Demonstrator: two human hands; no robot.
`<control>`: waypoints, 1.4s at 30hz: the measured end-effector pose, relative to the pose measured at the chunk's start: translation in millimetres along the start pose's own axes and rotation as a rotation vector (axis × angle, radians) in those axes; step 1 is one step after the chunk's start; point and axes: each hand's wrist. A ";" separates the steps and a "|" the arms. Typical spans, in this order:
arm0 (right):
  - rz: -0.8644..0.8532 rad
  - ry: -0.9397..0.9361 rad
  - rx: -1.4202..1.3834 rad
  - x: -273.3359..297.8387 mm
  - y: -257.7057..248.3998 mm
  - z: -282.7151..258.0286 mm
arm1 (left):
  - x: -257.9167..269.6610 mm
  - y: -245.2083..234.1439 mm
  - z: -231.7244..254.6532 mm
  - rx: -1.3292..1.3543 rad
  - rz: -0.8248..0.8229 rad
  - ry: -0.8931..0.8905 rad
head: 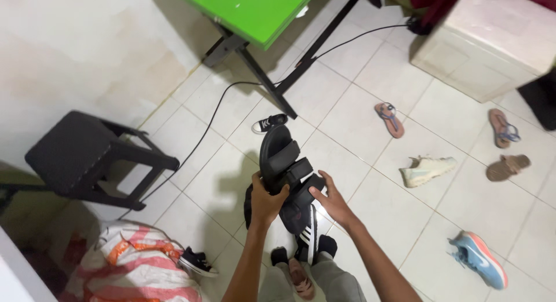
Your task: The person picks up several shoes and sandals from the tiled floor and aligns them against the wall, then gathers a bundle of wooden hangers.
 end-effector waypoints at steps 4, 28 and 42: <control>0.093 0.000 -0.314 40.4 8.5 -25.1 | 7.8 2.8 41.7 0.027 -0.108 -0.004; 0.703 -0.118 -1.290 176.6 -52.6 -23.7 | 46.2 175.8 110.8 -0.175 -0.784 0.063; 1.482 -0.111 -1.040 255.1 -229.9 64.9 | 164.2 423.6 106.3 0.093 -1.331 0.174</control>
Point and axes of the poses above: each hand's wrist, its own x-axis away from the middle knuckle, its own y-axis out of the palm, z = x × y, and after that the axes turned 3 degrees about x, right-handed
